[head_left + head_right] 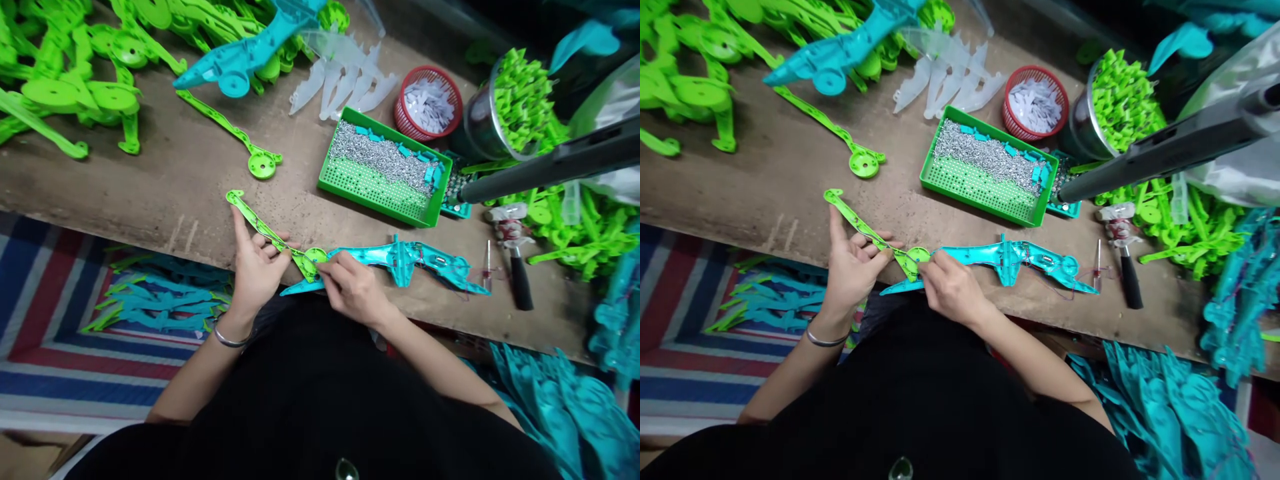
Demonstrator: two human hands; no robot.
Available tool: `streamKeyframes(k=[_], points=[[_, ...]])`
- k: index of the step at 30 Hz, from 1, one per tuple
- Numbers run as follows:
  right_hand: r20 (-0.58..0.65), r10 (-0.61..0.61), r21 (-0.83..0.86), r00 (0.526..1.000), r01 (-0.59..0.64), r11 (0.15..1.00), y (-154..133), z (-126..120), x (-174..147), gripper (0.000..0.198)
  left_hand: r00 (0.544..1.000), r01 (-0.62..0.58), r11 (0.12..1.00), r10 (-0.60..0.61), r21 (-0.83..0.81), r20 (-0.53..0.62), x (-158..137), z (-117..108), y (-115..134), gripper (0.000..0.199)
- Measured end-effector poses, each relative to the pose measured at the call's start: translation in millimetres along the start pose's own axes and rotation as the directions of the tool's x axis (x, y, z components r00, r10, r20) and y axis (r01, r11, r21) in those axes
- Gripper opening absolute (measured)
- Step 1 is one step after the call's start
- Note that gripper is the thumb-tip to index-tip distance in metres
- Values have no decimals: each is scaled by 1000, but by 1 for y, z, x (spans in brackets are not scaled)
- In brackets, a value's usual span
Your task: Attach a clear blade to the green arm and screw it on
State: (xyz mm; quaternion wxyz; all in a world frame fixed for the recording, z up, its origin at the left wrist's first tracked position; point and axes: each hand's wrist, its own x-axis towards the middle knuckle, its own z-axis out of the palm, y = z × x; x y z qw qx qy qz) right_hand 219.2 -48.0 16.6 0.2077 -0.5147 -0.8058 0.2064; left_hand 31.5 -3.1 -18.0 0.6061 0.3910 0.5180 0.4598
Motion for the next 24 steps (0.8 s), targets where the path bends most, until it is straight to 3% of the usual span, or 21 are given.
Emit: streamKeyframes(k=[2, 4, 6, 8, 10, 12, 16, 24], points=[[-16, 82, 92, 997, -80, 993, 3, -3, 2, 18, 1000, -7, 990, 8, 138, -2, 0, -5, 4, 120], [1, 145, 123, 989, -144, 982, 4, -5, 6, 17, 997, -62, 921, 72, 384, -13, -2, -11, 11, 109], [23, 198, 110, 980, -199, 974, 3, -6, 11, 16, 968, -193, 753, 250, 629, -2, -8, -12, 18, 88], [42, 229, 94, 973, -232, 968, 3, -6, 15, 15, 879, -393, 547, 459, 740, 128, -18, -9, 20, 69], [61, 236, 81, 970, -241, 967, 4, -5, 17, 14, 769, -597, 398, 532, 697, 354, -27, -3, 16, 65], [81, 235, 73, 969, -241, 968, 5, -6, 17, 14, 705, -698, 349, 487, 625, 516, -34, 4, 8, 73], [90, 225, 36, 970, -229, 973, 9, -14, 13, 19, 711, -688, 302, 462, 660, 530, -37, 11, -6, 77], [6, 278, -221, 961, -270, 937, 13, -14, 7, 21, 679, -696, 160, 463, 700, 569, -37, 15, -4, 56]])
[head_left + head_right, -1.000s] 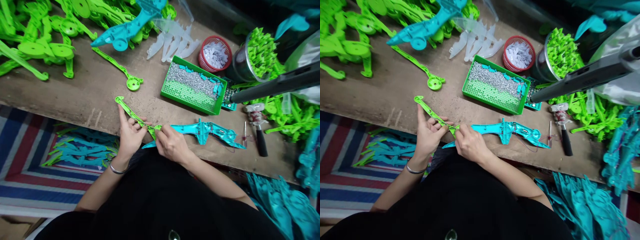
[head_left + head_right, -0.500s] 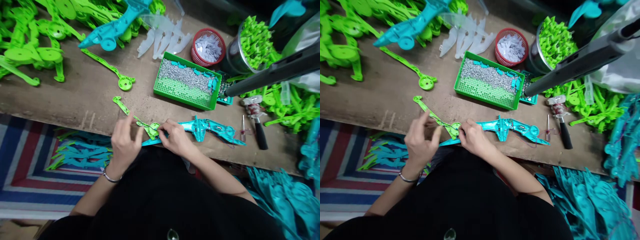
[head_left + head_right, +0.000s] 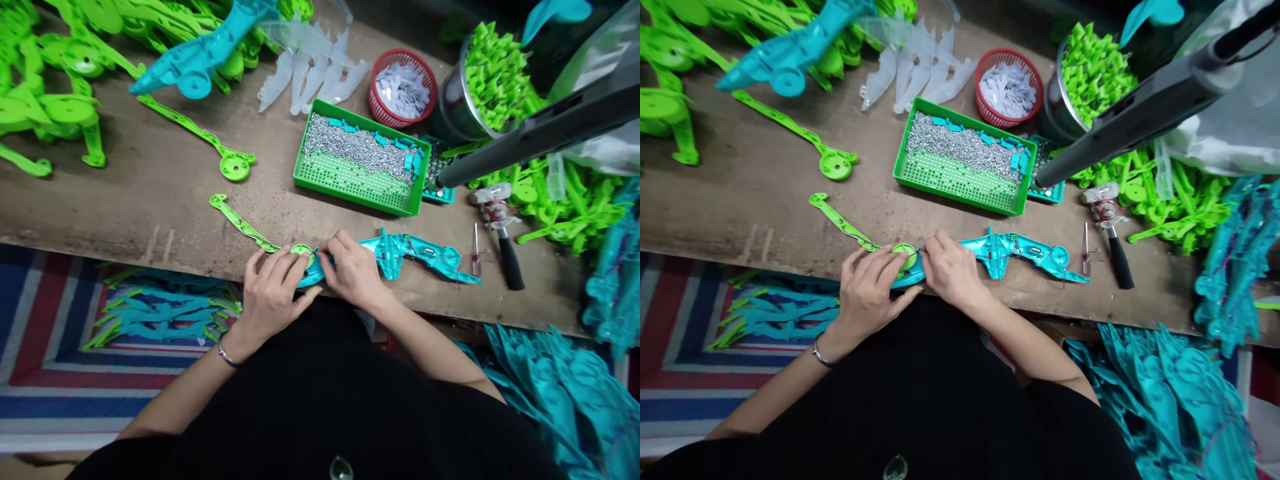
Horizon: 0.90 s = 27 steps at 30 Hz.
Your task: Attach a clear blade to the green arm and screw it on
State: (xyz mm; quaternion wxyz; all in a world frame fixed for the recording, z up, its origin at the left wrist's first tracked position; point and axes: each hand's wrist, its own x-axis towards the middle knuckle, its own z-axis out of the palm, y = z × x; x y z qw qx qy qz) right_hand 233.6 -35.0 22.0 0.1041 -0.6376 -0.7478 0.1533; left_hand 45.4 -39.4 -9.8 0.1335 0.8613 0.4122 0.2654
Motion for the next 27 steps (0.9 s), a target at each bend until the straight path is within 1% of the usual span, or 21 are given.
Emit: streamKeyframes(k=[4, 7, 10, 12, 14, 16, 19, 22, 27], points=[[62, -37, 6, 997, 37, 999, 0, -4, 0, 25, 997, 5, 994, -13, 107, 73, 4, -1, 6, 46], [131, -103, 79, 986, 94, 992, 4, -12, -3, 25, 990, -1, 983, -26, 186, 138, 9, -4, 12, 43], [185, -135, 175, 974, 102, 979, 11, -19, -5, 25, 979, 8, 979, -48, 201, 197, 13, -7, 16, 44], [181, -141, 243, 973, 94, 965, 16, -22, -6, 23, 973, 7, 977, -55, 211, 222, 15, -9, 19, 46], [150, -150, 290, 977, 101, 952, 20, -23, -5, 22, 971, 3, 975, -56, 223, 234, 16, -10, 21, 48], [133, -167, 290, 977, 122, 949, 24, -24, -3, 22, 969, 11, 977, -62, 211, 241, 17, -11, 22, 50], [142, -211, 225, 967, 176, 958, 29, -24, -1, 21, 963, 33, 983, -80, 180, 258, 17, -11, 24, 50], [132, -250, 175, 959, 225, 958, 34, -23, 1, 22, 960, 23, 980, -77, 199, 271, 17, -12, 25, 50], [137, -272, 169, 953, 248, 954, 40, -19, 4, 26, 958, 7, 976, -69, 218, 279, 16, -12, 27, 52]])
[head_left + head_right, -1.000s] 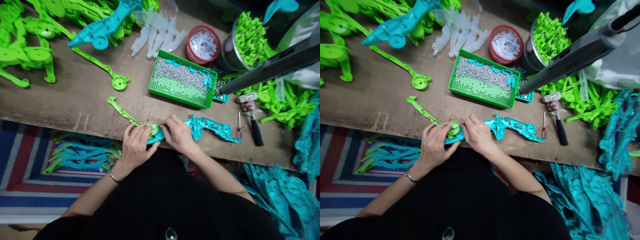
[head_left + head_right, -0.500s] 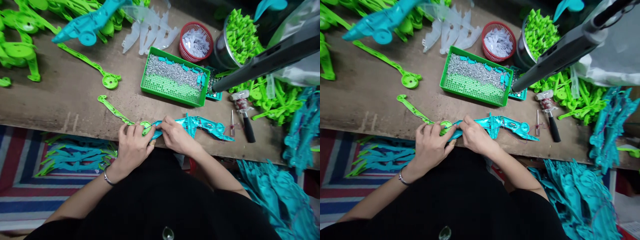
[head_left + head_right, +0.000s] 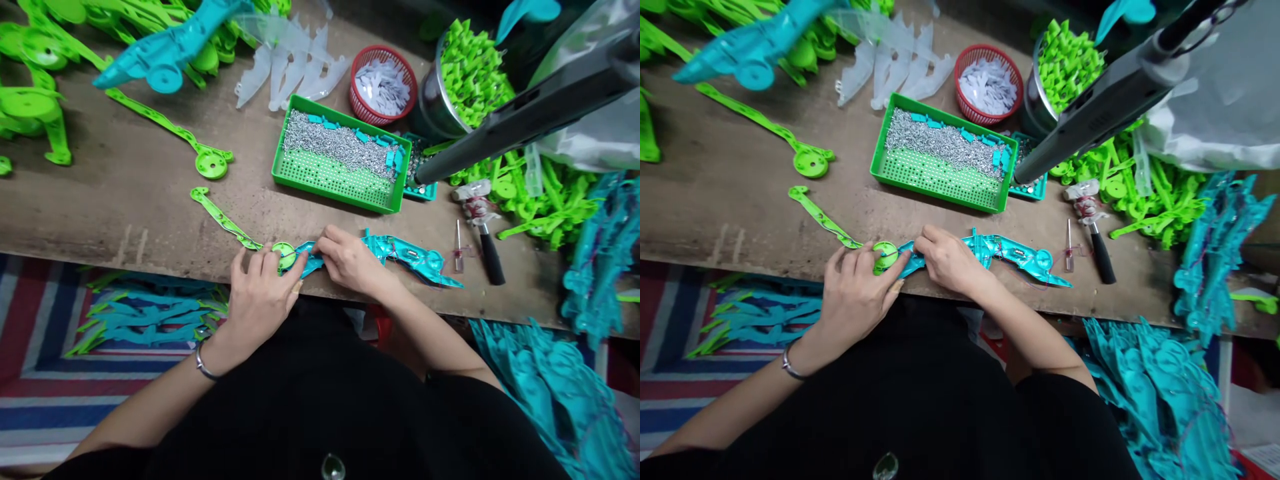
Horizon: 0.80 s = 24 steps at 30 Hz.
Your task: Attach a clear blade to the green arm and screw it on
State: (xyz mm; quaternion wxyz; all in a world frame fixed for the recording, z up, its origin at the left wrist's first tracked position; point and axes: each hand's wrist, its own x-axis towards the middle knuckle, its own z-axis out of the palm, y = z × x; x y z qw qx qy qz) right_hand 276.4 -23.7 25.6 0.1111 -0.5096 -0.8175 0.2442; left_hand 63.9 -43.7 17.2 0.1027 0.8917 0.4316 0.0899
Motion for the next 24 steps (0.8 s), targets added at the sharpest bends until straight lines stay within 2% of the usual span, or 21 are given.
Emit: streamKeyframes(k=[4, 8, 15, 18, 24], points=[[22, 24, -17, 999, -23, 1000, 0, -1, 2, 29, 1000, 19, 999, -19, -47, 5, -1, 0, 1, 53], [25, 49, -16, 998, -48, 999, 1, -7, -3, 27, 1000, 19, 1000, -19, -23, 20, -1, 0, 1, 52], [-180, 126, -51, 976, -137, 989, 15, -8, -28, 20, 999, -31, 992, 29, 125, 17, 0, -2, 1, 47], [-220, 134, -97, 966, -158, 983, 18, -4, -32, 21, 999, -41, 985, 42, 170, -1, 0, -3, 2, 45], [-246, 185, -75, 952, -209, 975, 17, 3, -31, 20, 999, -39, 981, 42, 187, -9, 1, -3, 2, 45]])
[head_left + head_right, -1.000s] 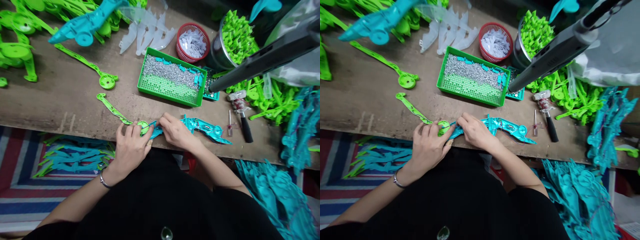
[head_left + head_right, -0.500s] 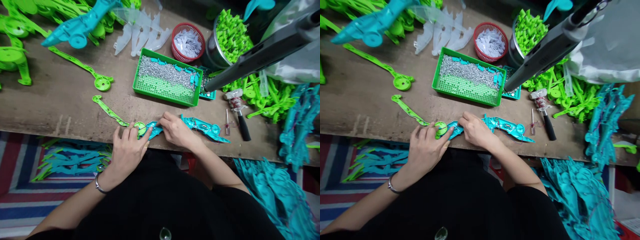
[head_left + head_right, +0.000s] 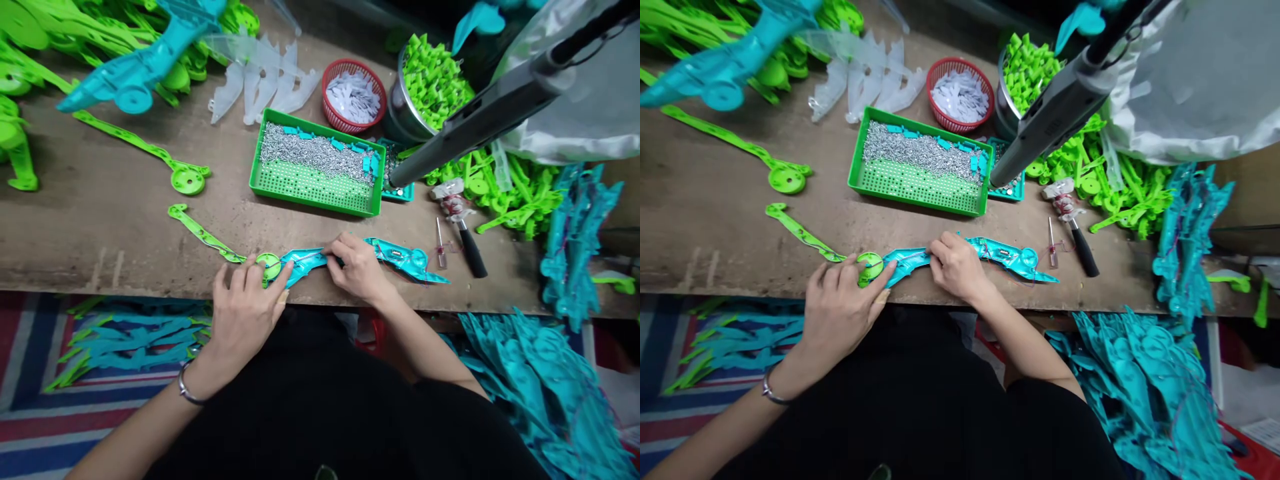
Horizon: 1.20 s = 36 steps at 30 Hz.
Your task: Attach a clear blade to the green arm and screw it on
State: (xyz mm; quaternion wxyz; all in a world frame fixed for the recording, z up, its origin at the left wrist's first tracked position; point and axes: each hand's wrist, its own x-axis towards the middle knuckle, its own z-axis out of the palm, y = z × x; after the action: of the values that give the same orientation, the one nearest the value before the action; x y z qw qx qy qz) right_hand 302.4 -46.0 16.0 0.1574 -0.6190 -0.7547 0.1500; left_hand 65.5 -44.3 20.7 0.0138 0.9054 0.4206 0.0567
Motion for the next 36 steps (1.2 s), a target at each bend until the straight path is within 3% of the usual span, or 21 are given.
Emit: streamKeyframes(k=[8, 13, 16, 19, 22, 24, 26, 28, 31, 36], points=[[79, -89, -174, 993, 101, 979, -1, -2, -2, 27, 1000, 1, 1000, -1, -14, -20, 2, 2, 0, 46], [-33, -148, -132, 988, 142, 981, 4, 1, -6, 26, 1000, -12, 1000, 12, -17, 8, -1, -1, 1, 48], [-102, -176, -87, 979, 168, 982, 6, 4, -7, 26, 995, -98, 994, 99, -55, 16, 2, -13, -15, 46], [-116, -169, -67, 979, 162, 984, 5, 5, -7, 25, 983, -168, 977, 156, -134, -95, 32, -26, -51, 39], [-108, -162, -69, 981, 155, 985, 5, 5, -7, 25, 979, 0, 989, -30, -146, -203, 97, -24, -99, 30], [-104, -157, -79, 982, 149, 986, 4, 4, -6, 25, 947, 153, 960, -211, -236, -241, 149, -13, -128, 27], [-90, -151, -87, 984, 143, 986, 3, 3, -6, 26, 908, 304, 900, -374, -314, -191, 194, 2, -149, 36], [-59, -138, -87, 989, 132, 987, 2, 1, -5, 27, 888, 399, 840, -454, -368, -73, 225, 15, -159, 43], [-5, -111, -106, 994, 110, 988, 1, -4, -4, 26, 873, 449, 824, -487, -346, -29, 237, 22, -159, 42], [-30, -120, -124, 992, 115, 986, 0, -16, 2, 22, 884, 455, 839, -465, -299, 40, 203, -3, -151, 40]])
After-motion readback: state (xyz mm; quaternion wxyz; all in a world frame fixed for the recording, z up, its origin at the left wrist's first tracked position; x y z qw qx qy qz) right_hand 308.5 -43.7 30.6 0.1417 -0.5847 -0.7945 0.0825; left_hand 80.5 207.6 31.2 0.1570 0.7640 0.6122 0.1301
